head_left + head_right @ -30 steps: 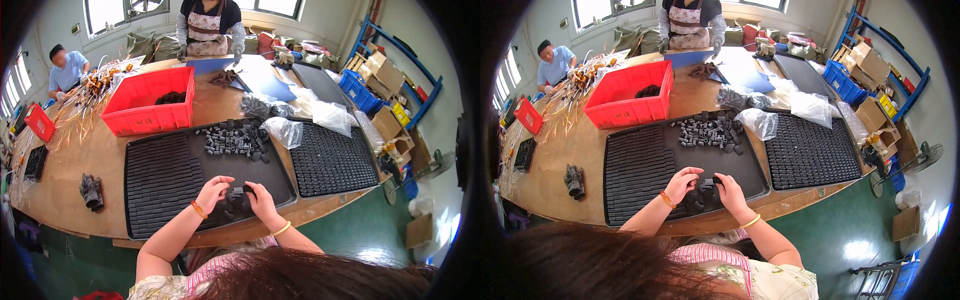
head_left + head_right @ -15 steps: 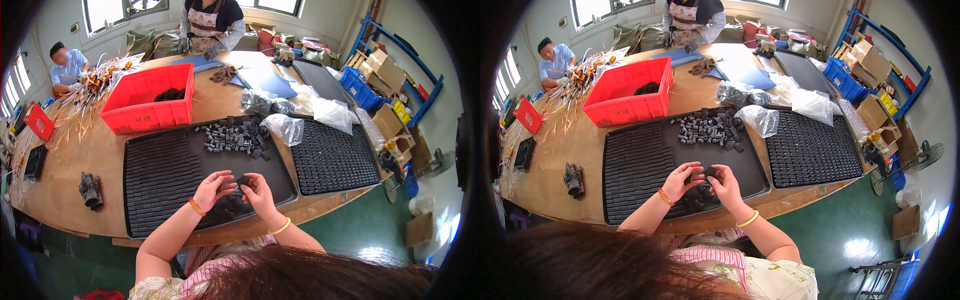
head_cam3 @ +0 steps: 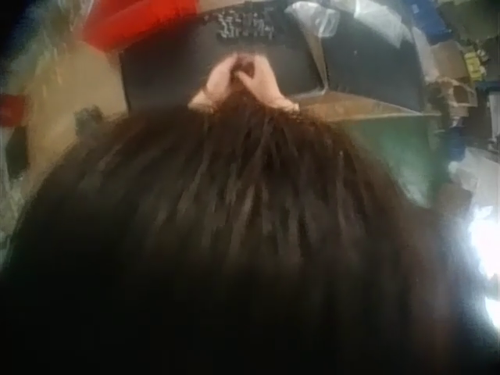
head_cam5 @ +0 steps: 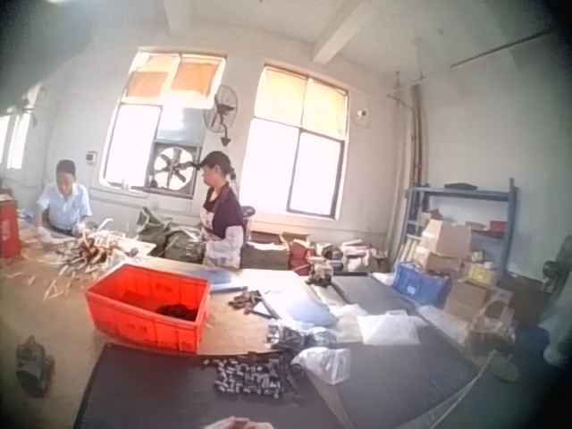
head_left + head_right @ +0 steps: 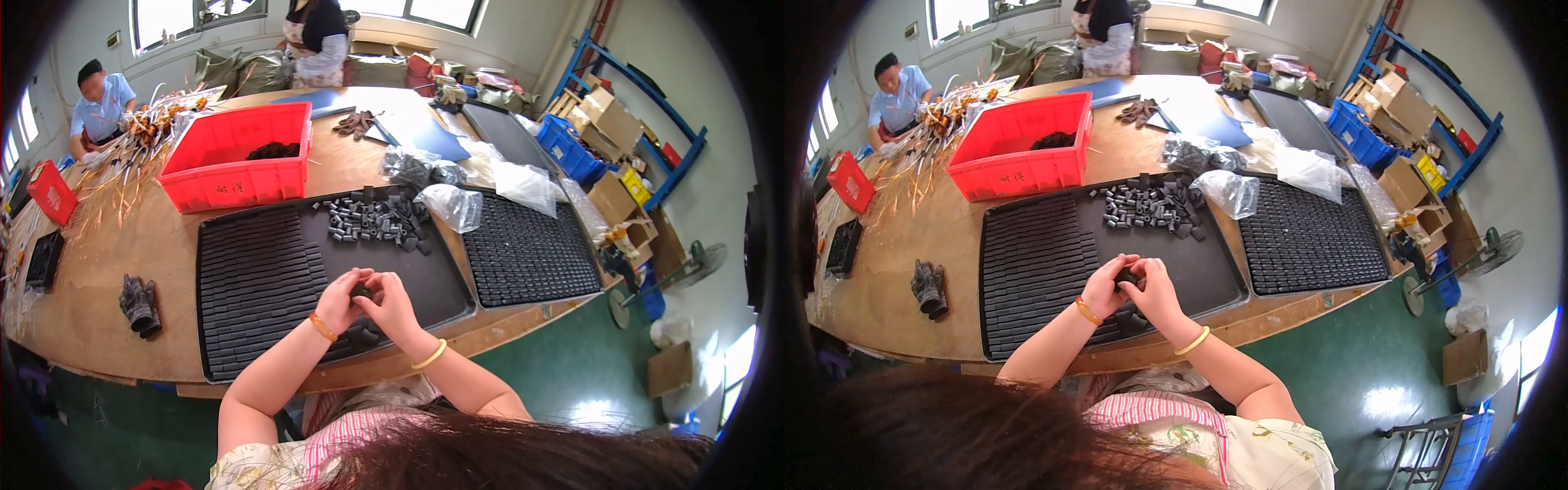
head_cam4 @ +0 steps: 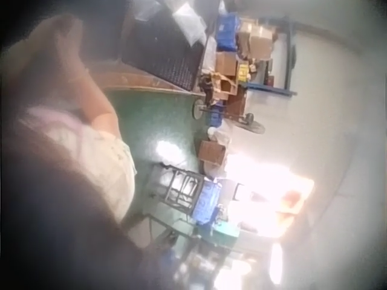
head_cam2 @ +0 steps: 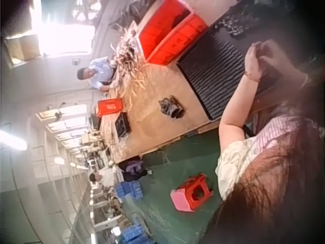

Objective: The person assembles small black plastic components by pressing them together by hand at a workbench.

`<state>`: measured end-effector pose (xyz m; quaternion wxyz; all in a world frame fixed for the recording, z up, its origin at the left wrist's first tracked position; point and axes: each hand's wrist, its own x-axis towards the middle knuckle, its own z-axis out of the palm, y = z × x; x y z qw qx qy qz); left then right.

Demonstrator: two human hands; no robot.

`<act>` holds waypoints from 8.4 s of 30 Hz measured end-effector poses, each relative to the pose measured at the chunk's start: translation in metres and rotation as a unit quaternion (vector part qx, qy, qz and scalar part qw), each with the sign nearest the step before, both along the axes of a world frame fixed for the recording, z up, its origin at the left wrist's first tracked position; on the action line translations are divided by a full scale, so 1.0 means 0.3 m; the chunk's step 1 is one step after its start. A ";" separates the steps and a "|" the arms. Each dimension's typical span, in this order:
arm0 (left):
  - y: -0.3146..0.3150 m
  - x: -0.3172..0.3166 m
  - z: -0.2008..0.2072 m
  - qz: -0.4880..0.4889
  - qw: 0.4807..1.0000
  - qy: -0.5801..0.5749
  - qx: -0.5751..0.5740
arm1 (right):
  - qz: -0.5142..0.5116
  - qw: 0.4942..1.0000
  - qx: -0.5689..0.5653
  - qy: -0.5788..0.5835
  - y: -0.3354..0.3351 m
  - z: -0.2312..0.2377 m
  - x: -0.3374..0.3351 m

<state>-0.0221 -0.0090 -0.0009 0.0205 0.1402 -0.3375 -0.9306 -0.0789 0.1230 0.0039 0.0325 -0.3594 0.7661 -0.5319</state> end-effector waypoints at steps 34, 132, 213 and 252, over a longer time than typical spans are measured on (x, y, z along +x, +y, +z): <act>-0.035 -0.006 0.038 0.004 0.994 -0.109 0.022 | 0.088 0.989 0.061 0.103 -0.019 0.057 -0.049; -0.035 -0.012 0.034 0.137 0.726 0.031 -0.673 | 0.145 0.850 -0.153 -0.483 -0.019 -0.042 -0.394; -0.302 -0.083 0.014 0.147 0.671 -0.014 -0.727 | 0.133 0.928 -0.088 -0.337 -0.037 -0.087 -0.379; -0.079 -0.057 0.000 0.171 0.731 -0.025 -0.660 | 0.208 0.841 -0.124 -0.485 -0.033 -0.059 -0.330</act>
